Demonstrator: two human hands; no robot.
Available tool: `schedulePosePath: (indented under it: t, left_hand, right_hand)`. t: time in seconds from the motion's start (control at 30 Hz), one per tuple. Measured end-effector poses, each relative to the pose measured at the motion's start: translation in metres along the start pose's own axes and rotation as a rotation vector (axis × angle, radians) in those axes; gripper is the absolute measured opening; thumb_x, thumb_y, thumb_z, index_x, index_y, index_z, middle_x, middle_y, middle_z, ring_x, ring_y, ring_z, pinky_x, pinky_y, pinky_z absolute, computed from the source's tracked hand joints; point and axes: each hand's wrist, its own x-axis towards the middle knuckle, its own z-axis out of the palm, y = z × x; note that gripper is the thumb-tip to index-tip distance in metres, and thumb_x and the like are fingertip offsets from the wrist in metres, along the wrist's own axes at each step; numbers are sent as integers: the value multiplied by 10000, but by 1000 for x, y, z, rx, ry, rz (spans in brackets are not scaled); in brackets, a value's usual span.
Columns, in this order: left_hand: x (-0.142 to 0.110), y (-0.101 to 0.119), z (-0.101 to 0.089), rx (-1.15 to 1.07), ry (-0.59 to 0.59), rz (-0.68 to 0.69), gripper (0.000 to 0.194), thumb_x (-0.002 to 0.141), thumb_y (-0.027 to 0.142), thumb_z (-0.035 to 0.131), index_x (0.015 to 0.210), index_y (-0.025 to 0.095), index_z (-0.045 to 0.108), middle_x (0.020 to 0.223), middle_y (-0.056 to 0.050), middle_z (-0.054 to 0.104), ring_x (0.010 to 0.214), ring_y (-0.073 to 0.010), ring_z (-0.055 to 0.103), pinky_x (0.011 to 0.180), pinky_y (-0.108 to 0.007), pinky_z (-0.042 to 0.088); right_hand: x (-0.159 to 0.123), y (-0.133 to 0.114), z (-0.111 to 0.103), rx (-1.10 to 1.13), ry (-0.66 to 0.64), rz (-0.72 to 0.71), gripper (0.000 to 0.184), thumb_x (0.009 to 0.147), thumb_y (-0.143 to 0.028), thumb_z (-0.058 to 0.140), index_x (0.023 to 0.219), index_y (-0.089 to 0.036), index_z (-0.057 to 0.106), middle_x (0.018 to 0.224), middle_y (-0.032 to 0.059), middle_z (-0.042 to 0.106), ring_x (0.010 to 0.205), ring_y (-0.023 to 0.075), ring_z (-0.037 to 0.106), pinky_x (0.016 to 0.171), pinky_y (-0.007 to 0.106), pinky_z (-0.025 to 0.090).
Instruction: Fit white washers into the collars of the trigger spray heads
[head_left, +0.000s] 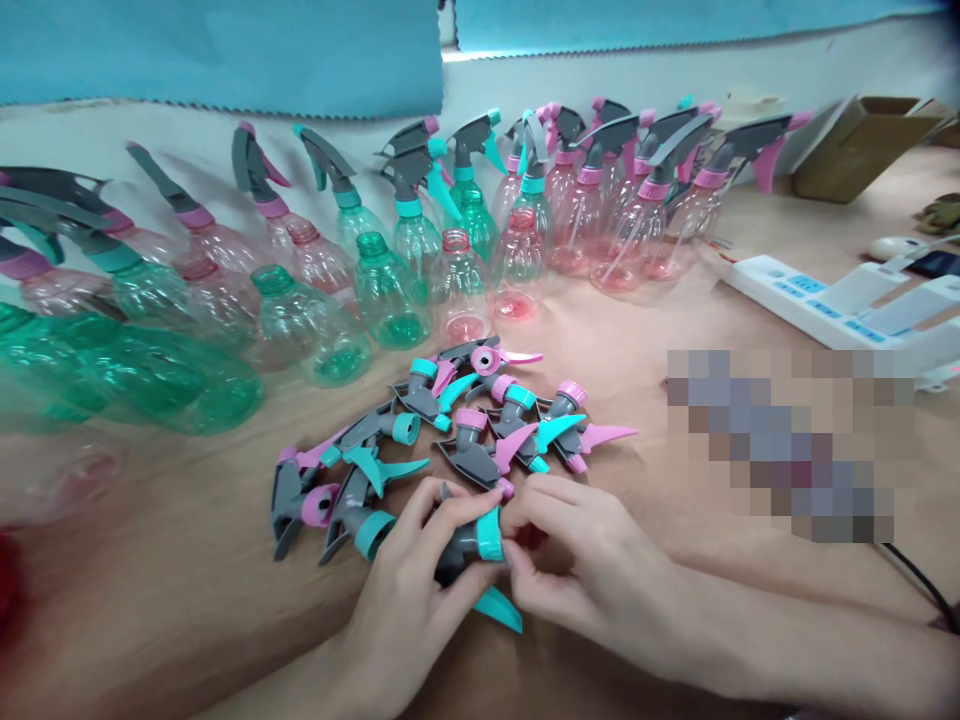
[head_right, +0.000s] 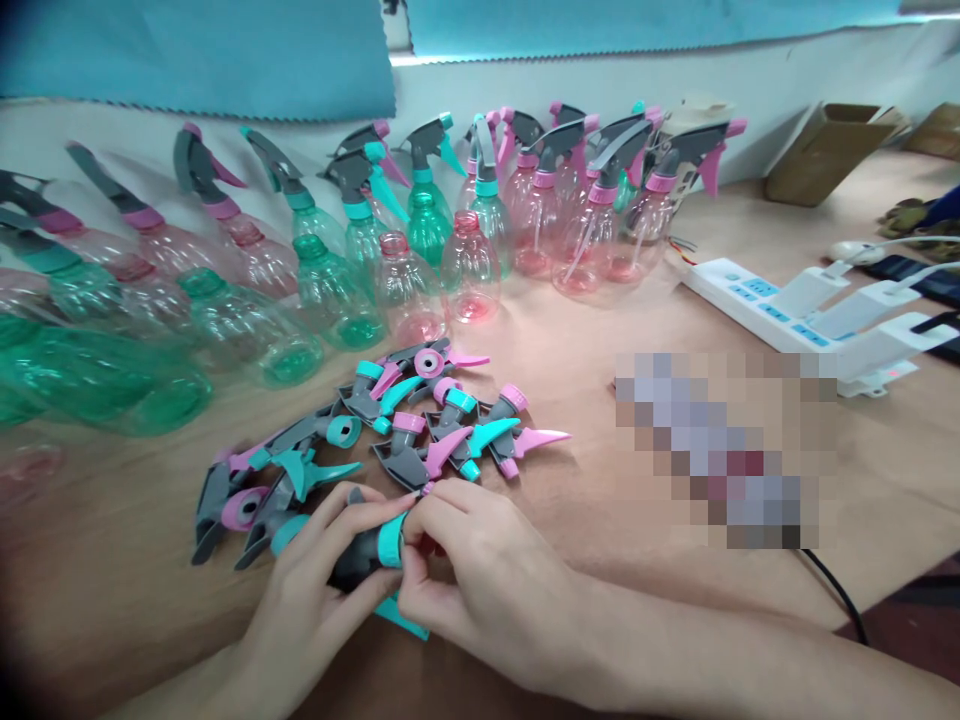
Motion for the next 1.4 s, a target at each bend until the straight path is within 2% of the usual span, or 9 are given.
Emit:
schedulePosePath:
  t: [0.23, 0.37, 0.53, 0.63, 0.87, 0.97, 1.07, 1.27, 1.4]
  left_hand:
    - [0, -1, 0, -106, -35, -63, 316, 864, 224, 627, 1158, 305, 548, 985, 14, 528, 912, -159, 565, 791, -258, 469]
    - [-2, -1, -3, -116, -27, -112, 252, 869, 286, 641, 1105, 280, 551, 984, 13, 538, 912, -157, 570, 793, -260, 464]
    - [-5, -2, -2, -63, 39, 32, 339, 834, 431, 663, 1133, 291, 584, 1066, -11, 460, 963, -169, 537, 849, -278, 453]
    - [-3, -2, -2, -71, 62, 59, 325, 849, 427, 645, 1124, 265, 586, 1032, -11, 473, 929, -156, 542, 817, -260, 460]
    - [0, -2, -7, -17, 97, 123, 349, 828, 404, 677, 1125, 247, 587, 1045, -16, 525, 963, -176, 546, 868, -299, 459]
    - [0, -1, -6, 2, 105, 157, 374, 815, 414, 687, 1142, 259, 592, 1074, -21, 548, 998, -190, 547, 913, -327, 455]
    - [0, 0, -5, -61, 106, 134, 380, 815, 391, 693, 1155, 260, 587, 1109, -27, 562, 985, -176, 583, 869, -291, 494]
    - [-4, -1, -5, -115, 90, 60, 311, 843, 380, 664, 1128, 276, 599, 1147, -45, 564, 986, -198, 615, 855, -331, 528]
    - [-4, -3, -8, -1, 156, 109, 305, 837, 445, 637, 1106, 301, 627, 1239, -56, 506, 1070, -228, 559, 906, -376, 496]
  right_hand:
    - [3, -2, -6, 139, -111, 153, 107, 698, -57, 538, 687, -162, 521, 660, -31, 528, 598, 79, 459, 549, 191, 364]
    - [8, 1, -16, 226, -104, 284, 125, 671, -48, 528, 661, -170, 509, 625, -48, 502, 575, 76, 444, 524, 190, 348]
    - [12, 7, -23, 600, -231, 458, 89, 750, -90, 576, 715, -168, 553, 678, -43, 526, 638, 82, 476, 576, 193, 384]
    - [13, 7, -23, 799, -275, 524, 84, 783, -138, 604, 712, -152, 562, 693, -25, 553, 661, 93, 544, 631, 218, 446]
    - [11, 14, -15, 1105, -255, 558, 195, 762, -166, 698, 744, -159, 504, 775, -23, 594, 622, 82, 631, 608, 221, 542]
    - [10, 16, -12, 1158, -256, 551, 240, 749, -174, 739, 839, -174, 516, 827, -29, 606, 667, 76, 632, 609, 206, 556]
    - [11, 14, -14, 1133, -256, 537, 220, 765, -182, 738, 899, -178, 564, 846, -28, 627, 703, 70, 637, 640, 193, 558]
    - [16, 8, -22, 1044, -282, 569, 83, 780, -192, 725, 802, -147, 658, 759, -16, 680, 682, 70, 663, 682, 189, 549]
    - [16, 10, -19, 1059, -236, 572, 219, 688, -183, 800, 823, -158, 630, 762, -28, 680, 666, 84, 664, 646, 199, 544]
